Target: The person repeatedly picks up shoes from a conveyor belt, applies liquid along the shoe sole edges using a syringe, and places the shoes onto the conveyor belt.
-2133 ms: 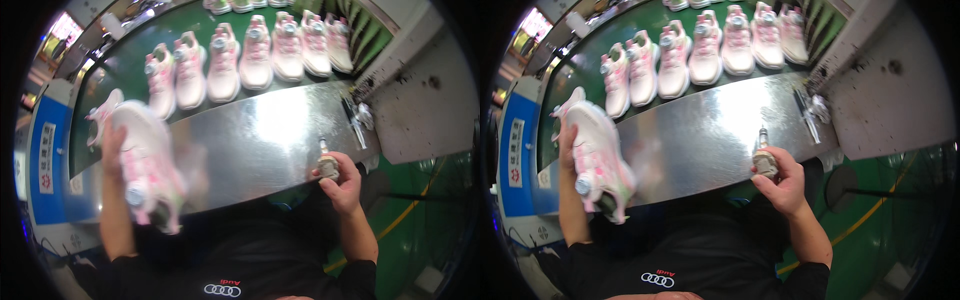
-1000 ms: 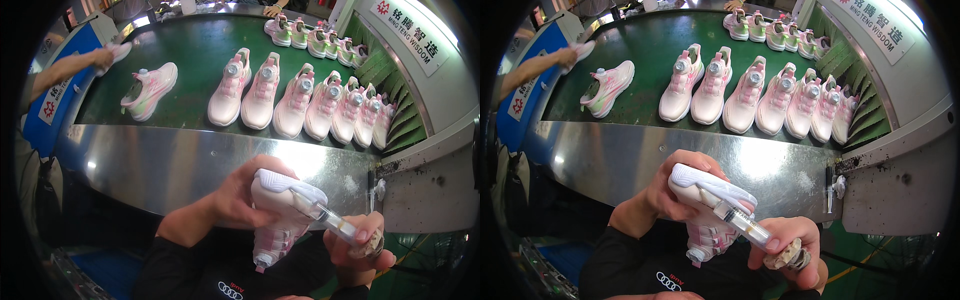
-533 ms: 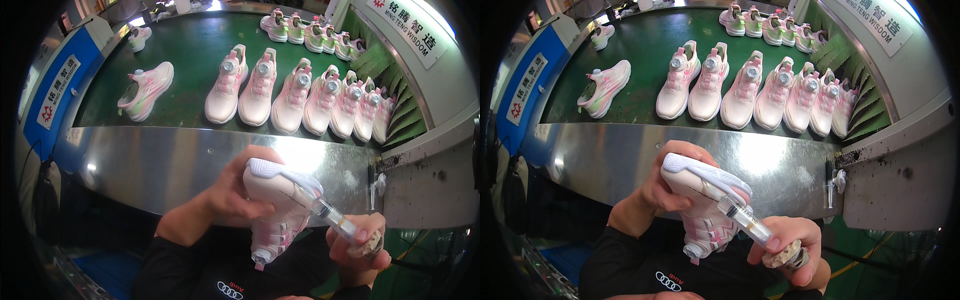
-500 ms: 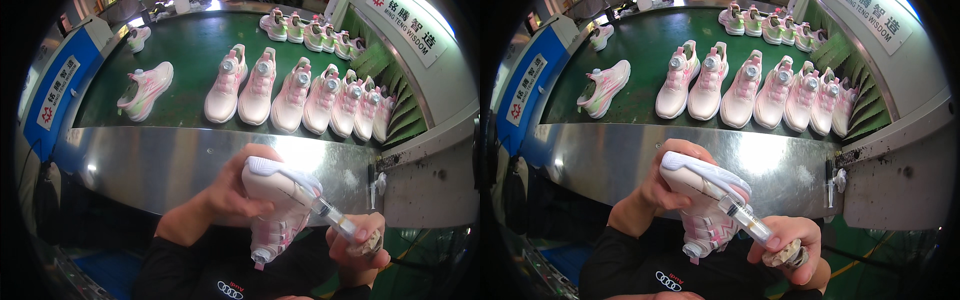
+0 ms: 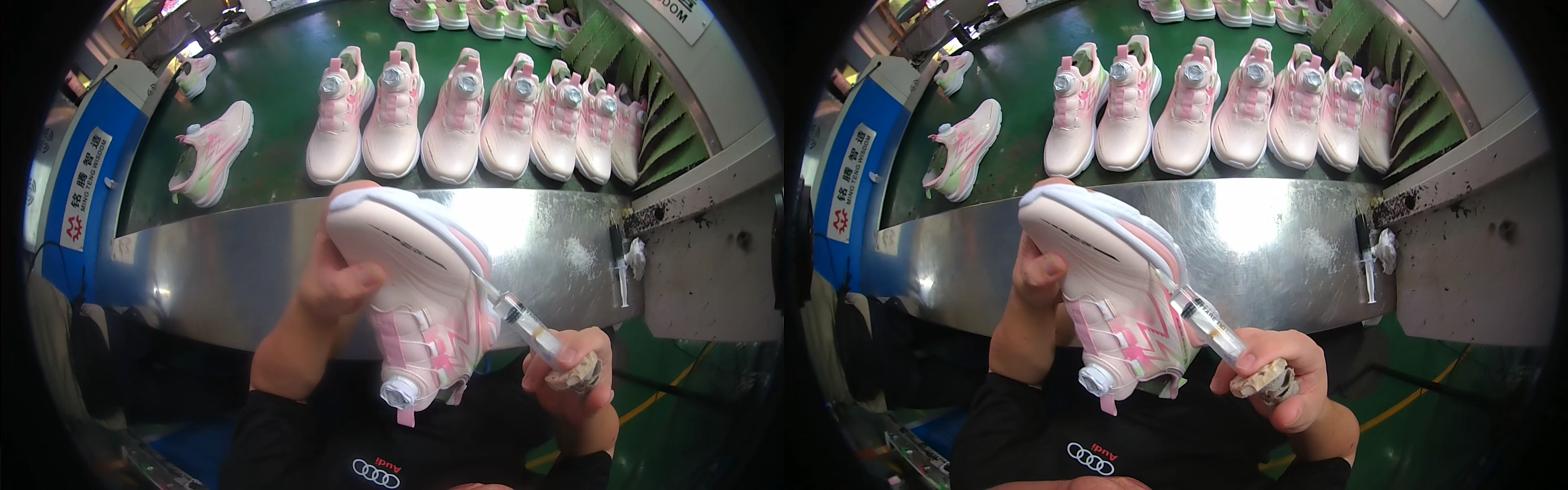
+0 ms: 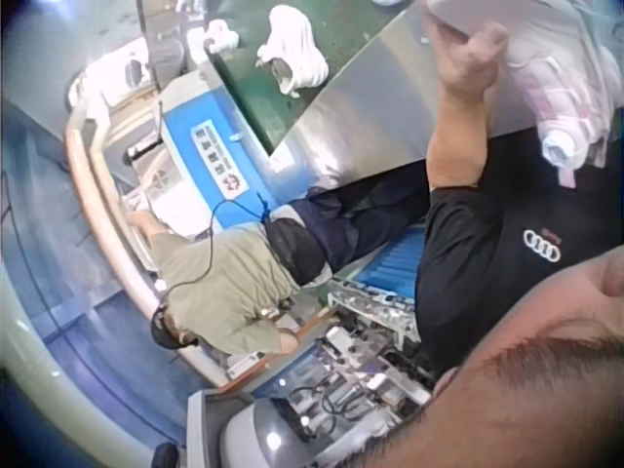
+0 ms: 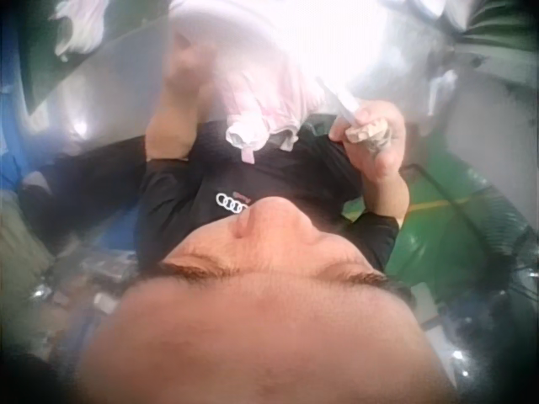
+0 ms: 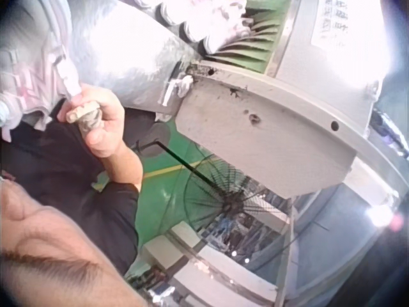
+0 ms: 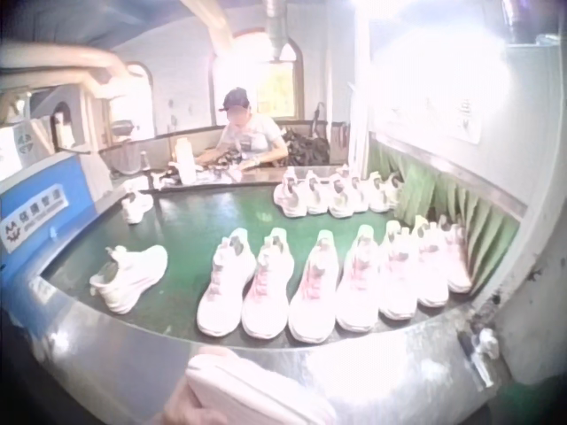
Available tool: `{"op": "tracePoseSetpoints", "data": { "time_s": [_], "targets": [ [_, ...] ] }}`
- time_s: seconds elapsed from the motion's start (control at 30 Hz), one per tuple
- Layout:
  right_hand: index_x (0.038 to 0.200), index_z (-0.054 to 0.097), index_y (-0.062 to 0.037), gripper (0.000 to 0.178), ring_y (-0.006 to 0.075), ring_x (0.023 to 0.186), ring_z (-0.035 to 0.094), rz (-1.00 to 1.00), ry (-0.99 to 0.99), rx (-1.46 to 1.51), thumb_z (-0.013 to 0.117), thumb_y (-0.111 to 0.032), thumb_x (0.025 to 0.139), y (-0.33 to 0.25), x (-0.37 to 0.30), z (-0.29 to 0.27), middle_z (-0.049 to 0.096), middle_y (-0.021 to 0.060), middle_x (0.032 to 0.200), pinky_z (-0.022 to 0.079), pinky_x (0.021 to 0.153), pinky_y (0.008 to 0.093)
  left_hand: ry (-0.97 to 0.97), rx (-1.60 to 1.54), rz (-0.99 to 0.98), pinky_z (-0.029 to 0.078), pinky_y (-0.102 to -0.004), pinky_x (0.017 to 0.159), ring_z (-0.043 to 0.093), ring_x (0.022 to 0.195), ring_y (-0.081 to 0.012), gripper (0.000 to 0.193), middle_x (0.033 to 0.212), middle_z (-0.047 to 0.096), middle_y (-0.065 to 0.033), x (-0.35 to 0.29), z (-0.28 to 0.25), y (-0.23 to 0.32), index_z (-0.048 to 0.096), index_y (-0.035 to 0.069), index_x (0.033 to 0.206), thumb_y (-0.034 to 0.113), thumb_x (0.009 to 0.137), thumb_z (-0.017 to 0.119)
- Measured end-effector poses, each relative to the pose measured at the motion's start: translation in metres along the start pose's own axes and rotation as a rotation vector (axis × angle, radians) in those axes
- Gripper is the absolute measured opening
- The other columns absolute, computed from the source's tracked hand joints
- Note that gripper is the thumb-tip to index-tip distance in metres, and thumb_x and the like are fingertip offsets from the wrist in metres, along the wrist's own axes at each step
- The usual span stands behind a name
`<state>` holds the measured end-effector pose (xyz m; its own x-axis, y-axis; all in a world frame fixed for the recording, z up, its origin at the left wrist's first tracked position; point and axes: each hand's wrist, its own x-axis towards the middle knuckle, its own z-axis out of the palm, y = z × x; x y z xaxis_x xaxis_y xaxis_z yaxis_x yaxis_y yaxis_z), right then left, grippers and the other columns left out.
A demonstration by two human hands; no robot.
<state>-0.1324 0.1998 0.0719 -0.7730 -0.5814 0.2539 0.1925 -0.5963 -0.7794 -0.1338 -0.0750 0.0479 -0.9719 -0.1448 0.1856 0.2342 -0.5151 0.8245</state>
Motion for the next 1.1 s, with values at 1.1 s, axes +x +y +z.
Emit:
{"op": "tracePoseSetpoints", "data": {
  "time_s": [1.1],
  "targets": [
    [0.103,0.059,0.0028,0.050,0.0179,0.068,0.055,0.062,0.015,-0.070,0.071,-0.039,0.078,0.026,-0.067,-0.042,0.064,0.0155,0.081,0.042,0.059,0.0280,0.133,-0.241,-0.338,0.050,-0.0401,0.085,0.062,0.096,-0.0243,0.050,0.108,0.061,-0.0134,0.027,-0.025,-0.022,0.051,0.004,0.119,0.038,0.083,0.055]
  ]
}}
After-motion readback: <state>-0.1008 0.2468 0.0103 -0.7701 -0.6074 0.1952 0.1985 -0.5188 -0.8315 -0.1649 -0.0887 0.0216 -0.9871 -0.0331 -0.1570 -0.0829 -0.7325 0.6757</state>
